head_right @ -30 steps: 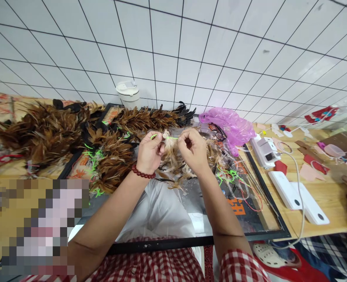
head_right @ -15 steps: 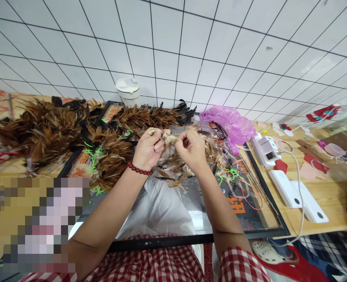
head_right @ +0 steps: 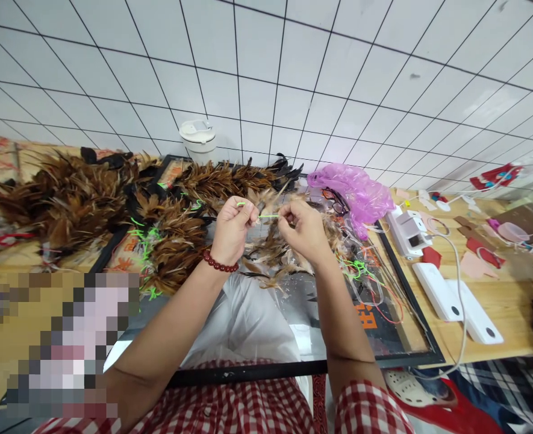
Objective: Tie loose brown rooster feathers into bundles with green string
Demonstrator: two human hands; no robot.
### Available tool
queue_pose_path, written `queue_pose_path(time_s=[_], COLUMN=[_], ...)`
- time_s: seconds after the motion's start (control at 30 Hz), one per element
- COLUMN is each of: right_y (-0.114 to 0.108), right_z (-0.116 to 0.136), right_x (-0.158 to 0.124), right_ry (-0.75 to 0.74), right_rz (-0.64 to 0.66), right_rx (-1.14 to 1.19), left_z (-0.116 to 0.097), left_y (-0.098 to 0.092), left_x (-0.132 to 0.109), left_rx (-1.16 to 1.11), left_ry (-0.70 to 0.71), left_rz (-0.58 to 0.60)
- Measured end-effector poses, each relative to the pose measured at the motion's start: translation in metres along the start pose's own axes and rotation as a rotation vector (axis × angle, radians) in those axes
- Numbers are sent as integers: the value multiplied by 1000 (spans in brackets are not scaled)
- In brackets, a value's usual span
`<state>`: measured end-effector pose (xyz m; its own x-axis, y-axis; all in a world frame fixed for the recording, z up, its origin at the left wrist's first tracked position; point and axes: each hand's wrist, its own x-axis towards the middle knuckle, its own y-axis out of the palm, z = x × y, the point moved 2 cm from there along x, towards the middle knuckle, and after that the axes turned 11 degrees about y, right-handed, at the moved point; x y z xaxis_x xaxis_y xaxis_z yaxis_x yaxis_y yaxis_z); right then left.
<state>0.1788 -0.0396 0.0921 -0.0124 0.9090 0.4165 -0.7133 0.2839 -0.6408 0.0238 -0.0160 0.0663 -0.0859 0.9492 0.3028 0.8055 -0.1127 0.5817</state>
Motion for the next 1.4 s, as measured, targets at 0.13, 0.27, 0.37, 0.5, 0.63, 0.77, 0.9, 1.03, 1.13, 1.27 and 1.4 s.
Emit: queue_pose_path(time_s=[0.13,0.27,0.37,0.5,0.63,0.77,0.9,1.03,1.13,1.27,1.4], right_y=[-12,8,28,30,45,88,119,146,177,207,178], right_z=[-13,-19,-17,-25,-20,16,47,74,95,109,81], right_x=[3,4,4,15,31,46,67,75,68,57,63], right_ry=[172,527,603,563,506,357,322,223,154,88,101], right_rz=[119,271,416,212,287,479,309,348,391,349,215], right_rx=[291,747,854,876,786,679,695,690,585,306,234], left_z=[1,-1,-5,-21,-38,-49,-56,-55,-53,-52,-52], left_y=[1,1,7,20,38,50,55,56,55,53,53], left_x=[0,-2,-8,-22,-40,-56,-62,-64,-64,-64,-62], left_rx=[43,213,423,761,847,839,832,872,905,937,935], left_ry=[76,122,122,366,574,680,718,737,762,752,725], left_rz=[31,234,486,573,689,816,855,880,880,887,887])
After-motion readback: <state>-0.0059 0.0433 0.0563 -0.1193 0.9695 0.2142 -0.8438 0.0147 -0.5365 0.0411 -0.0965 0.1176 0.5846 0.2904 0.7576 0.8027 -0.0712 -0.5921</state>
